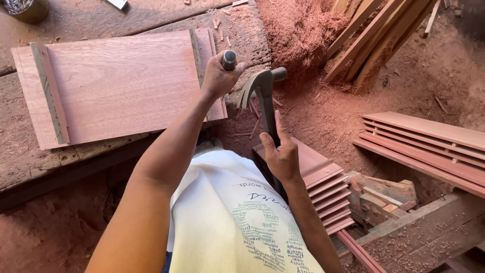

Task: The person uses a hammer and nail set to drive nails into the corners of a wooden frame. They then use a chisel to adjust the wood, measure the frame with a square ruler, and continue hammering nails to secure the joints.

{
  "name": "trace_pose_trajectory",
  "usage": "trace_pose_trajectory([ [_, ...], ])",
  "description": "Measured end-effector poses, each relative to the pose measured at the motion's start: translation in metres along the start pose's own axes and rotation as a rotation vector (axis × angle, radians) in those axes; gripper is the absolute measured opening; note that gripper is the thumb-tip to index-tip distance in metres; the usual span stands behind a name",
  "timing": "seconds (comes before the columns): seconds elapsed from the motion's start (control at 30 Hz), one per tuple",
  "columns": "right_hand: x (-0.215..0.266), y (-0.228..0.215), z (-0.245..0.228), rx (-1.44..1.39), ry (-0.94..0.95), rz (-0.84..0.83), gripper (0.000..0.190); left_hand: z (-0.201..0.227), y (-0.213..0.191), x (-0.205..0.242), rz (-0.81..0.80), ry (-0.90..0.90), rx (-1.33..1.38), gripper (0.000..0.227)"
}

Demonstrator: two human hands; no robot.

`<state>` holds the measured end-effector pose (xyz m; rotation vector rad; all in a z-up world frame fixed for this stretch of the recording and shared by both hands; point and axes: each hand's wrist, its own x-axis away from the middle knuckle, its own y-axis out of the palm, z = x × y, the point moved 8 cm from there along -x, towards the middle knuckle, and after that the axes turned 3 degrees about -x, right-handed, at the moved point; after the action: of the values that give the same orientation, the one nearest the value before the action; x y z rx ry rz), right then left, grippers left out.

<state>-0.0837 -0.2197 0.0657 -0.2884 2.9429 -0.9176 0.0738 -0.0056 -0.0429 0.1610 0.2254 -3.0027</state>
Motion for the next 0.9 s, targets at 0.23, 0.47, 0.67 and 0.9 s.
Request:
trace_pose_trajectory([
  [0.23,0.0,0.001,-0.006,0.017,-0.038,-0.001,0.068,0.002,0.0,0.002,-0.005,0.009,0.02,0.031],
  [0.47,0.0,0.002,-0.004,0.02,-0.035,-0.008,0.068,0.005,-0.002,0.005,-0.01,-0.01,0.011,0.029],
  [0.67,-0.002,0.003,0.001,-0.011,-0.016,-0.028,0.07,0.007,-0.002,0.005,-0.027,-0.023,-0.024,0.028],
  [0.9,-0.008,0.0,-0.005,-0.002,-0.017,-0.048,0.07,0.009,0.002,0.015,-0.082,-0.009,-0.013,0.025],
])
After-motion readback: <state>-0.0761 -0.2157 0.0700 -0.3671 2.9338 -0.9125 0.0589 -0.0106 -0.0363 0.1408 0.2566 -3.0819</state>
